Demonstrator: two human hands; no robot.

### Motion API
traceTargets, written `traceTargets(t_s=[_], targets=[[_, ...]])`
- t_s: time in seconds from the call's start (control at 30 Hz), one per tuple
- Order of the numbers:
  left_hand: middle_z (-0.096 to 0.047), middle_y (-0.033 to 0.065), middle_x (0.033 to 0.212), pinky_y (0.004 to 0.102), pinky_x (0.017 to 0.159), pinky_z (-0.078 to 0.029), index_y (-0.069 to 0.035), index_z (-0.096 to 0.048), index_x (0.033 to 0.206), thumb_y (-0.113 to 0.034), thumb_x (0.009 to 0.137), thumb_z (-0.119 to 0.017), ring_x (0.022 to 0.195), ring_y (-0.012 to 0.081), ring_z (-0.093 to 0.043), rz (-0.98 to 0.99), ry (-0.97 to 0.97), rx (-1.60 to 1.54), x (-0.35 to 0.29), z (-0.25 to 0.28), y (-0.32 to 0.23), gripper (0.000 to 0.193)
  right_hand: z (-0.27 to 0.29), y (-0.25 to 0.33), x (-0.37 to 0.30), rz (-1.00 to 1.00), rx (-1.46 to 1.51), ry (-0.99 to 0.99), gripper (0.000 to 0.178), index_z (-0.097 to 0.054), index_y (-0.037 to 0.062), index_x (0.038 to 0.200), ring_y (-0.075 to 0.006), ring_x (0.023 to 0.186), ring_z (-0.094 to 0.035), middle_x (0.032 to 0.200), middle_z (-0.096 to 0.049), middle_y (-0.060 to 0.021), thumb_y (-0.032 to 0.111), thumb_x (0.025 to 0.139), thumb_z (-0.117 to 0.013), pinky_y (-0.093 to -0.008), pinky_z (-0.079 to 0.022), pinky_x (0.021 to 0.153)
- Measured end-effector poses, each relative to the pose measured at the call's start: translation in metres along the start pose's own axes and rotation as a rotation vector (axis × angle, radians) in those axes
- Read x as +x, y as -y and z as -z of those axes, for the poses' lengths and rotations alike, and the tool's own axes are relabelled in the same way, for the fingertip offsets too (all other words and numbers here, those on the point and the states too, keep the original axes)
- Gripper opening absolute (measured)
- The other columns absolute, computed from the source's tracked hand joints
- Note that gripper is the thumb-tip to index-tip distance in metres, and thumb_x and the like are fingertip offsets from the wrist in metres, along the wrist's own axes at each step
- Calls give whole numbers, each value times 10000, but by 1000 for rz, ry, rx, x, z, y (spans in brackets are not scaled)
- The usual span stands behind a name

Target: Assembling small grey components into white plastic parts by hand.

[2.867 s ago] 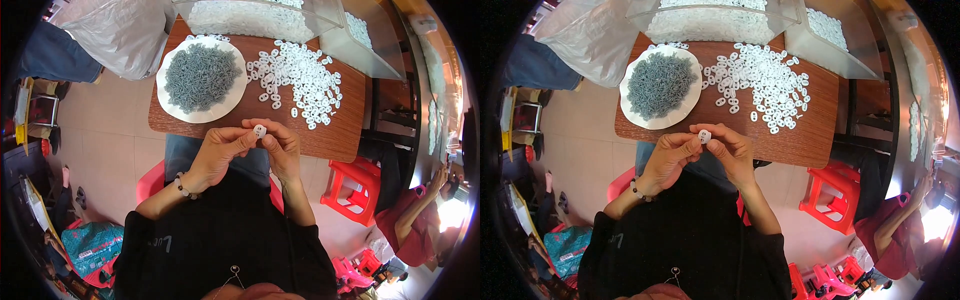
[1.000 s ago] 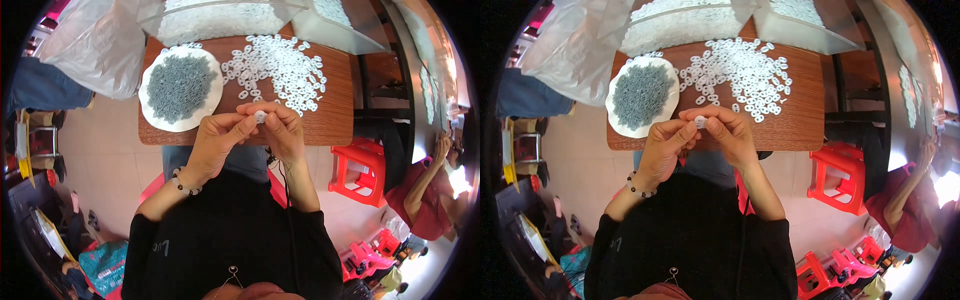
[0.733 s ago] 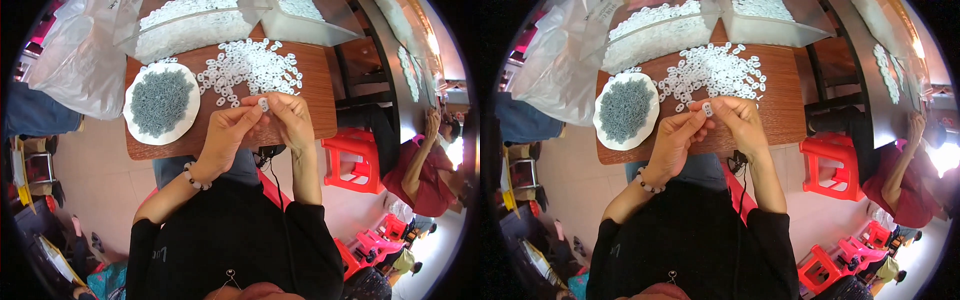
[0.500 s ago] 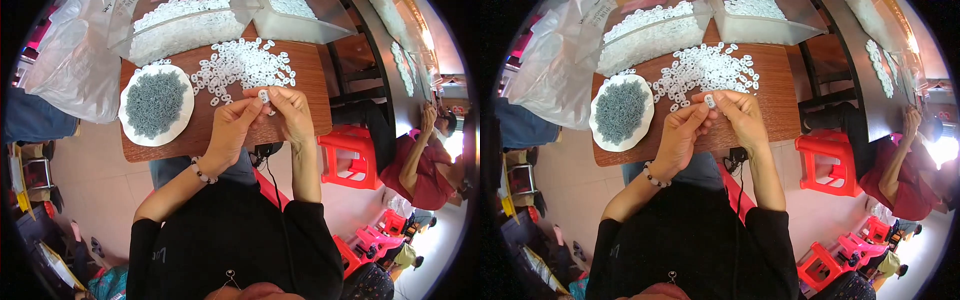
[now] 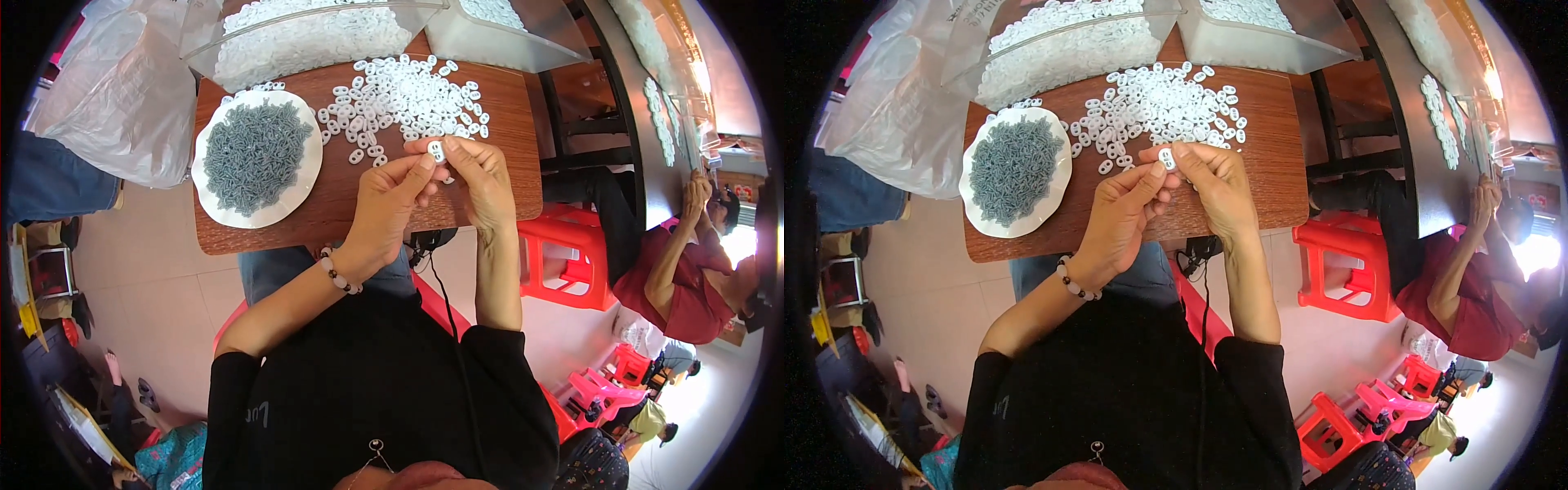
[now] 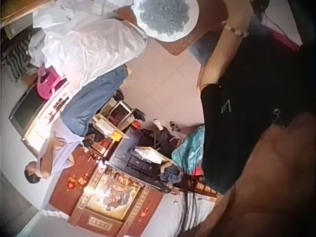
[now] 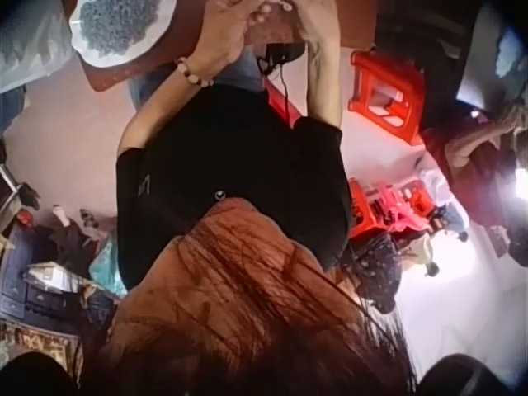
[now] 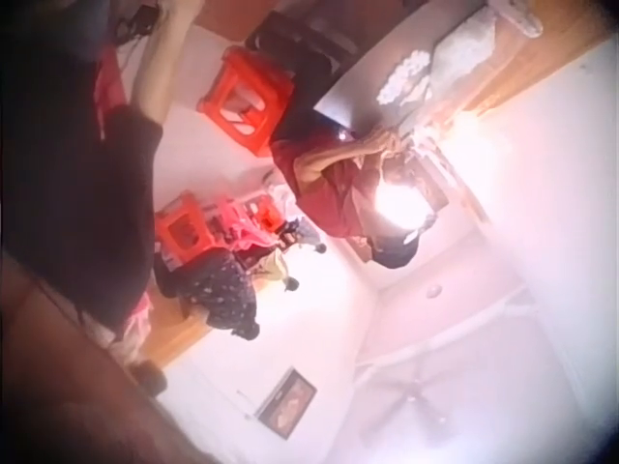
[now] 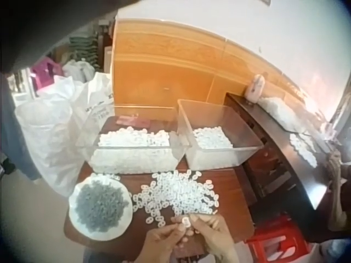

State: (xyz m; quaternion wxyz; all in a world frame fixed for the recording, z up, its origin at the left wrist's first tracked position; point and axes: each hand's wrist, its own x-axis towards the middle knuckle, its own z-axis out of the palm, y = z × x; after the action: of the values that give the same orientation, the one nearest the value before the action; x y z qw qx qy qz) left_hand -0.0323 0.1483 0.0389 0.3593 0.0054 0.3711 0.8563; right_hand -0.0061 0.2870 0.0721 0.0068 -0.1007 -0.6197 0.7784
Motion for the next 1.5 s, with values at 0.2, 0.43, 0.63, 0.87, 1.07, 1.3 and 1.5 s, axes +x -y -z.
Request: traceTargets(t_s=[0.2,0.43,0.63,0.87,1.07,1.3,1.5], targets=[[-668,-3,849,180,646,-415,-21,-698,959,-241,937,-617,693,27,-500,17,-55,-25,0,-3,-2,235,2,-2,1,-23,1,20,376,-657,-100,1041,-109,615,-576,832,-680,-124,239,984,-503,-261,-512,596],[-670,-1,851,179,642,-408,-29,-702,956,-289,943,-603,695,28,-503,6,-49,38,-2,6,-7,279,2,0,11,48,-129,-49,341,-684,-62,1010,-104,701,-596,891,-700,-108,225,980,-503,-269,-504,665],[-612,1,762,197,634,-393,-20,-676,888,-232,942,-568,673,55,-502,122,-100,164,-35,38,-22,245,25,78,74,596,-806,-338,252,-724,1,969,-35,753,-499,858,-677,23,186,934,-558,-204,-392,677],[-482,24,622,252,591,-367,-34,-526,675,-187,899,-523,604,114,-445,120,-153,227,-59,69,-29,272,97,105,154,761,-1190,-615,239,-683,-43,984,-264,772,-689,863,-703,-190,142,836,-648,-320,-525,725],[-499,16,641,245,592,-381,-36,-558,718,-218,925,-522,616,105,-461,143,-209,268,-64,78,-37,279,29,38,80,532,-953,-239,167,-695,-15,969,-53,714,-580,797,-688,-18,126,891,-653,-214,-458,631],[-534,-22,700,211,579,-384,-38,-612,838,-252,958,-532,635,51,-477,163,-207,225,-54,77,-36,258,-11,-17,57,321,-1055,61,194,-691,11,975,-135,629,-586,805,-685,-91,117,815,-722,-262,-487,598],[-545,-29,705,197,569,-374,-52,-622,854,-271,961,-534,626,41,-475,177,-212,255,-56,77,-34,259,-20,-30,61,334,-1154,69,239,-688,26,988,-191,681,-619,826,-673,-105,144,786,-736,-304,-511,629]])
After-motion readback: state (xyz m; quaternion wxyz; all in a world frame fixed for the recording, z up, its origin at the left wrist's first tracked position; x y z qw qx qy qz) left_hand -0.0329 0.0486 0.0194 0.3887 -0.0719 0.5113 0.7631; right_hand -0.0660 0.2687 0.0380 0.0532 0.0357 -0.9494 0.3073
